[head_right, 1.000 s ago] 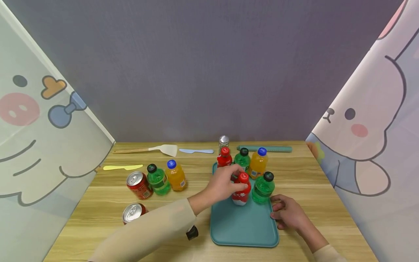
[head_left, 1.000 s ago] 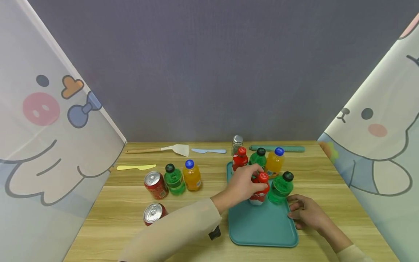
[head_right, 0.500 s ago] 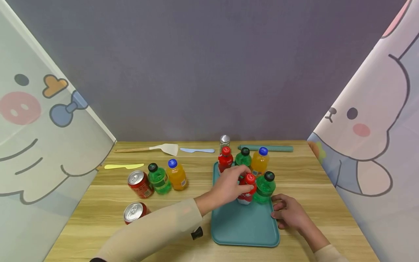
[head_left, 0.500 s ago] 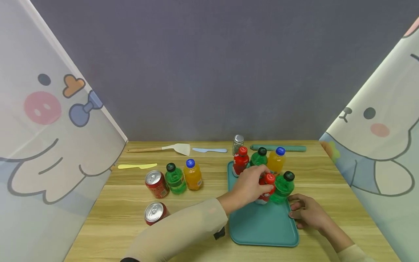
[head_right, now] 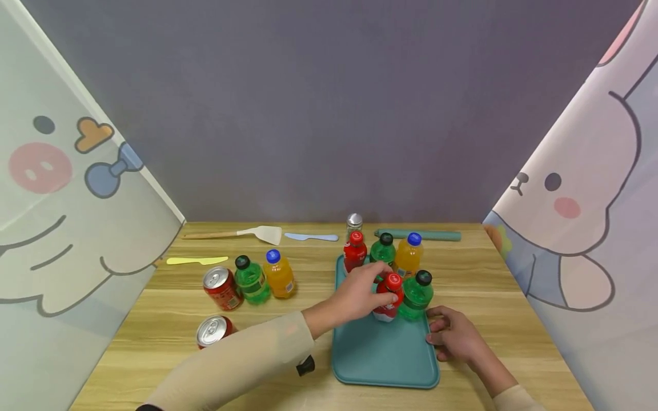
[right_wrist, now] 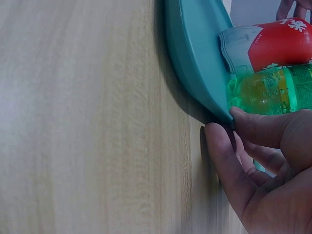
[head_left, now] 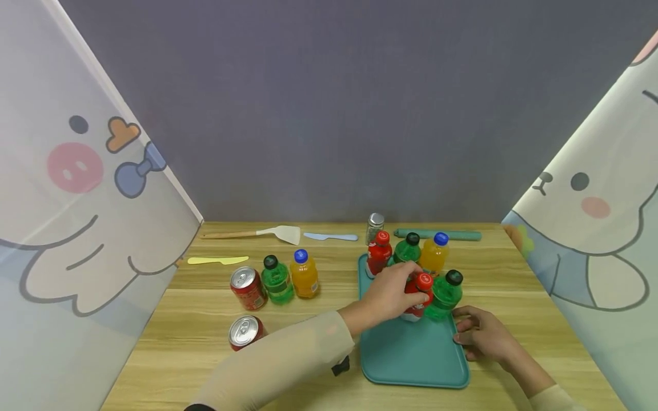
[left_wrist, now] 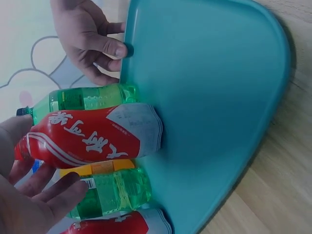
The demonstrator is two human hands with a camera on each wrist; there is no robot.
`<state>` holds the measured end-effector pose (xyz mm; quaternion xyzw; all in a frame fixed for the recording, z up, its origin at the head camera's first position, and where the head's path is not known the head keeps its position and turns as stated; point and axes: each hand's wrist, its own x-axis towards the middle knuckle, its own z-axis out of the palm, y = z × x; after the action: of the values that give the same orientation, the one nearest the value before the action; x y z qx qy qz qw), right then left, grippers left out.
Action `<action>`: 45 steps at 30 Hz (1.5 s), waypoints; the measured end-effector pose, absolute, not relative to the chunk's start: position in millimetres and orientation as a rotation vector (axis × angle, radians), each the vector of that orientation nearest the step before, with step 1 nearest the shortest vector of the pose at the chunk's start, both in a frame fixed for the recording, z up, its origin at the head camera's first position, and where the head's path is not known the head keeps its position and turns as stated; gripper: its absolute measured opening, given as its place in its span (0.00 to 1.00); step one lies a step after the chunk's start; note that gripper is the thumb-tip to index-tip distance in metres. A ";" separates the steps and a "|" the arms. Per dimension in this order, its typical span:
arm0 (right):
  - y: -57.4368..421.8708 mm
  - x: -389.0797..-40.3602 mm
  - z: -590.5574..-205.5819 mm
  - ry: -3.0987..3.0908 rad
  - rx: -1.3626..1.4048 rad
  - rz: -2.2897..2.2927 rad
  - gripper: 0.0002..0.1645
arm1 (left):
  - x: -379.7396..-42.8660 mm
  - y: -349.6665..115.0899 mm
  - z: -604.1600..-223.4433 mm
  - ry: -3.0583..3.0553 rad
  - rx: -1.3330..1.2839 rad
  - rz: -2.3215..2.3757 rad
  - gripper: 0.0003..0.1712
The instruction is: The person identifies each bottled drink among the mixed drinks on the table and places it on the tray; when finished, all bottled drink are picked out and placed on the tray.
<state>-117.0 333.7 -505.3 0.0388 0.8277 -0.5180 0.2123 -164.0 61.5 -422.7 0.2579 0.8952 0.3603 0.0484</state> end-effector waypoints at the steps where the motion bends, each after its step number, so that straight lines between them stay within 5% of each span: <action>1: 333.6 -117.0 -505.3 2.301 0.104 -1.438 0.37 | -164.3 60.1 -422.9 2.719 0.797 1.093 0.28; 9: 333.7 -116.8 -505.5 2.298 0.098 -1.442 0.36 | -161.8 42.0 -424.3 2.633 0.894 1.067 0.35; 45: 333.5 -118.1 -504.1 2.285 0.086 -1.447 0.37 | -107.8 -136.2 -397.9 2.661 0.458 1.480 0.21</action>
<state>-118.1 333.5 -504.1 0.0309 0.8244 -0.5223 0.2160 -107.8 -136.2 -397.9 0.1486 0.8637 0.4805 0.0313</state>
